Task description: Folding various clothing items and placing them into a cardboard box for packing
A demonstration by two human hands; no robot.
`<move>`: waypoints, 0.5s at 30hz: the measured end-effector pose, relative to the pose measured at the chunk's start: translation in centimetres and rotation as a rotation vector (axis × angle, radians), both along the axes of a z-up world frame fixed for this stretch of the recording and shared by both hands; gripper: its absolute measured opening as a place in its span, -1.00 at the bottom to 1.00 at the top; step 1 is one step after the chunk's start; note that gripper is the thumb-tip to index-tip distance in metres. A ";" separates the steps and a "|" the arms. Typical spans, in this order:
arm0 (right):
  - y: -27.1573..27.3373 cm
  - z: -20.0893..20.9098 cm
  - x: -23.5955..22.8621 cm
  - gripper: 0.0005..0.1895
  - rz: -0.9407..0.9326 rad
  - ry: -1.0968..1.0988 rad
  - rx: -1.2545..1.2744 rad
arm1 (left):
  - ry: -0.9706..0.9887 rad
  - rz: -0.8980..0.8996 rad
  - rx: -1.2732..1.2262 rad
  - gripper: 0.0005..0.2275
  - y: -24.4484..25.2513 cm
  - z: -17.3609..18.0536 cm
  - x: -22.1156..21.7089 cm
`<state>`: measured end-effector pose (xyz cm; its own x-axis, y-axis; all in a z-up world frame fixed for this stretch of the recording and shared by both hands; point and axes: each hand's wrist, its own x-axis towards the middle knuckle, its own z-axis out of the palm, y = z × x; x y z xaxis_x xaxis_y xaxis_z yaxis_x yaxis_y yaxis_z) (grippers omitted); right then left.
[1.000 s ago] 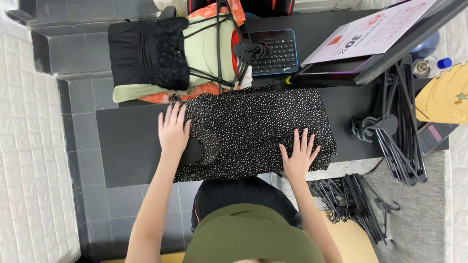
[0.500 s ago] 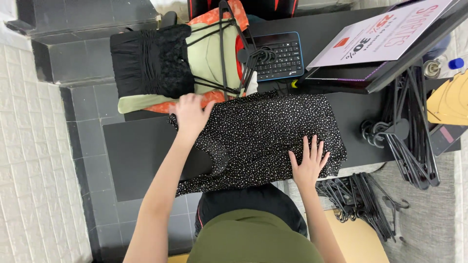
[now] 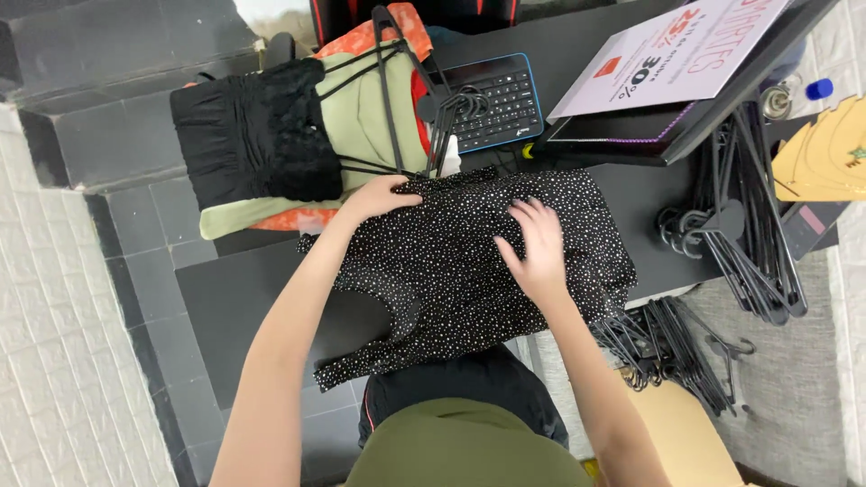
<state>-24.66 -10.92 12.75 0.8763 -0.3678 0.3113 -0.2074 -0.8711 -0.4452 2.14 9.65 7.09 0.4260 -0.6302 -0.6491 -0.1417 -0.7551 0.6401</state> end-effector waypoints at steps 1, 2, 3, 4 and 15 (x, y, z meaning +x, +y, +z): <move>0.0 0.0 2.2 -0.40 0.121 0.007 0.105 | 0.001 0.004 -0.080 -0.49 0.1 1.0 -0.2; 0.0 -0.1 4.4 -0.41 0.241 0.013 0.210 | 0.003 0.008 -0.160 -0.53 0.2 2.0 -0.4; 0.5 0.3 6.2 -0.41 0.234 0.015 0.208 | 0.007 0.000 -0.162 -0.53 0.3 3.0 -0.8; 1.0 0.6 8.0 -0.30 0.325 0.066 0.273 | -0.037 0.004 -0.227 -0.55 0.5 4.0 -1.2; -2.2 0.1 17.0 -0.36 0.572 0.593 0.476 | -0.386 -0.073 -0.567 -0.76 2.6 8.1 -3.4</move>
<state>-7.66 -13.08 12.88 0.9297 0.1923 -0.3140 -0.1121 -0.6646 -0.7387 -1.21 12.28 15.24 0.5043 -0.8632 -0.0211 -0.4766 -0.2987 0.8268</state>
